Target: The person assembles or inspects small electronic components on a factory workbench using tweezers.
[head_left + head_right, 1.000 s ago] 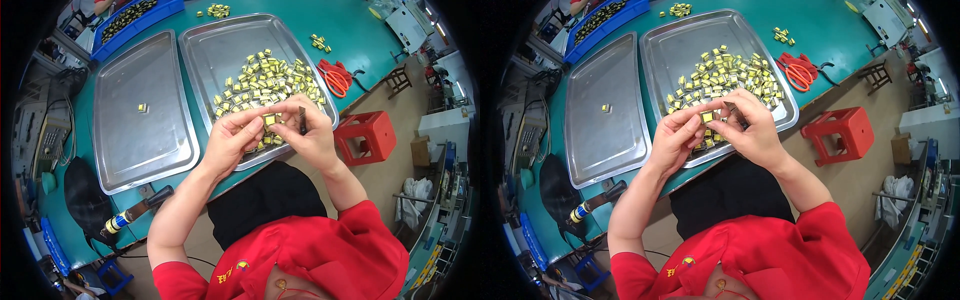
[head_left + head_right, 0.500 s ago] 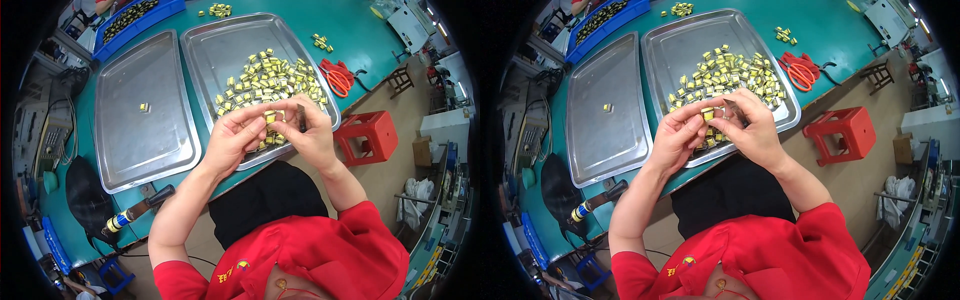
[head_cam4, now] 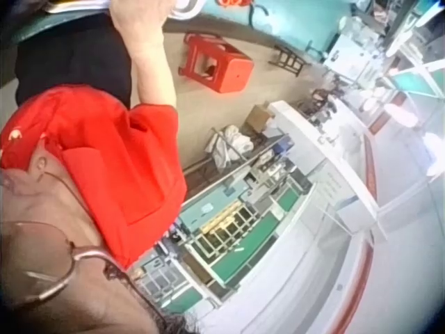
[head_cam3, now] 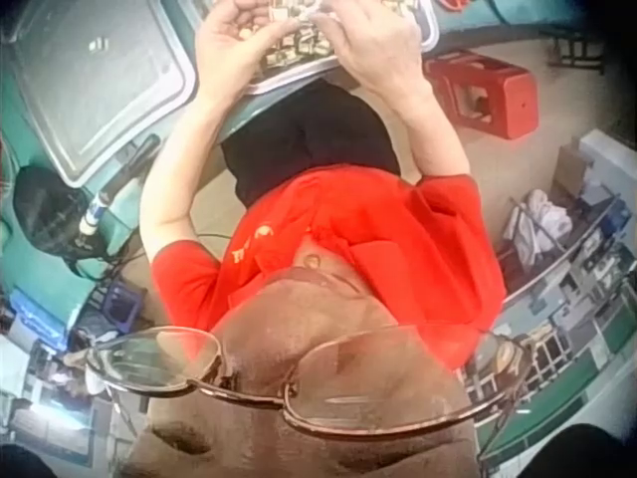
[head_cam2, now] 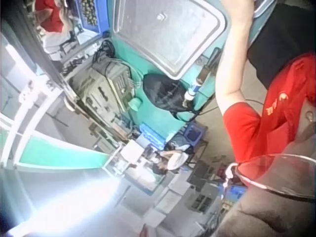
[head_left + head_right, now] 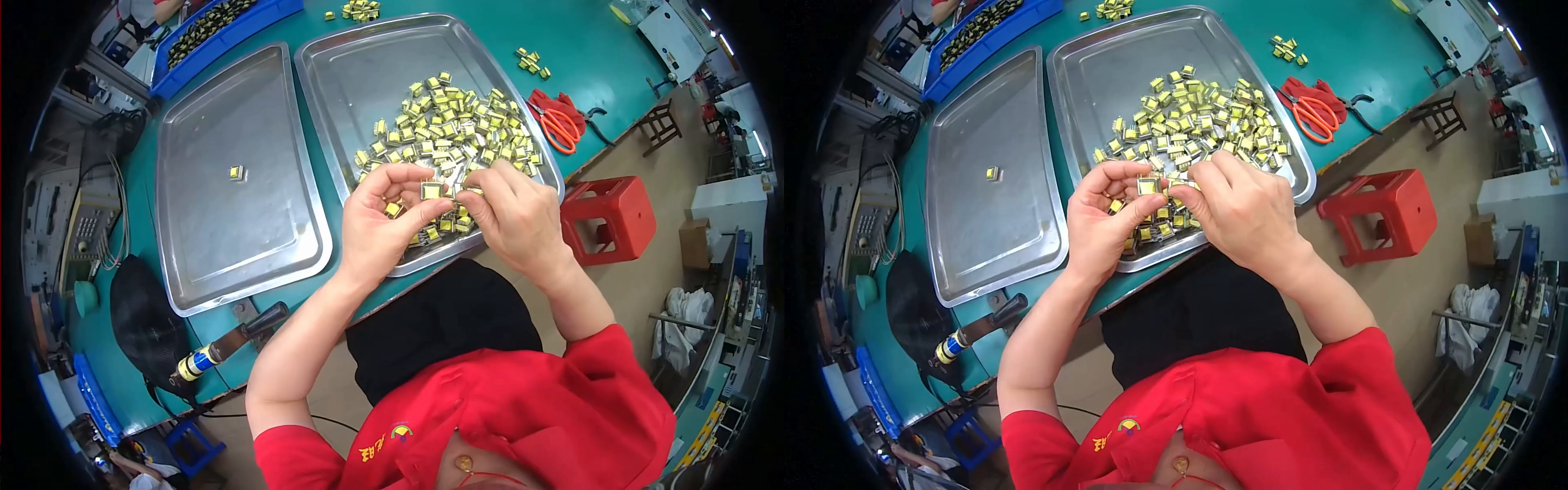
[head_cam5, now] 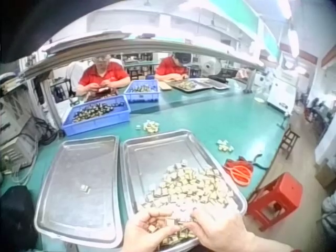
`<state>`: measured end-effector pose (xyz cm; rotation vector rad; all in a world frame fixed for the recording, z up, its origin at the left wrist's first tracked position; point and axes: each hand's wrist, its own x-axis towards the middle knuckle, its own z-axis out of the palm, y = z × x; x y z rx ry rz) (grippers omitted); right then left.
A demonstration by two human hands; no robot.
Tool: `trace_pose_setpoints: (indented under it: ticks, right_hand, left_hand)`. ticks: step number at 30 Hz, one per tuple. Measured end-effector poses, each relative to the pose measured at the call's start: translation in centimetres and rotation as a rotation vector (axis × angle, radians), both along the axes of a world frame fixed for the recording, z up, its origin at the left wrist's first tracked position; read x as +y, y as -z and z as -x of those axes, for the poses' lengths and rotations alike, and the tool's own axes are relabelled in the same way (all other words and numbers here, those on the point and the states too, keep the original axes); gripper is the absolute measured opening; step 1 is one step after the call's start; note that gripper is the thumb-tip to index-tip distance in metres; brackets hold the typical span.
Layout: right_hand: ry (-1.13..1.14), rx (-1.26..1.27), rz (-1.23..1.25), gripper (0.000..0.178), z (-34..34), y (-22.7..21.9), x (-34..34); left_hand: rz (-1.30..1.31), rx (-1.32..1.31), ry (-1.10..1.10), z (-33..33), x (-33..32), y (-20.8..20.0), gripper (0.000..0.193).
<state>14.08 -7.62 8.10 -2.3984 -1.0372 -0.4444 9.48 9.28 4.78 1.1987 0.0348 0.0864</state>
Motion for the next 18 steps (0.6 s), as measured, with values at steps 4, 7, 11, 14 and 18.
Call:
trace_pose_setpoints:
  ticks: [4, 7, 11, 14, 18]
  right_hand:
    - [-0.012, -0.035, 0.085, 0.018, -0.01, -0.38, 0.27]
    - [-0.018, -0.074, 0.106, 0.019, -0.10, -0.44, 0.34]
    - [-0.019, -0.134, 0.114, 0.022, -0.16, -0.39, 0.26]
    - [-0.027, -0.137, 0.117, 0.024, -0.15, -0.43, 0.26]
    - [-0.039, -0.133, 0.149, 0.025, -0.14, -0.57, 0.03]
  left_hand:
    - [-0.149, -0.072, 0.000, 0.14, 0.15, 0.36, 0.028]
    - [-0.164, -0.070, -0.017, 0.15, -0.04, 0.44, 0.029]
    - [-0.186, -0.043, -0.024, 0.19, -0.07, 0.31, 0.030]
    - [-0.211, -0.059, -0.025, 0.19, -0.01, 0.48, 0.030]
    - [-0.239, -0.070, -0.037, 0.19, -0.07, 0.66, 0.030]
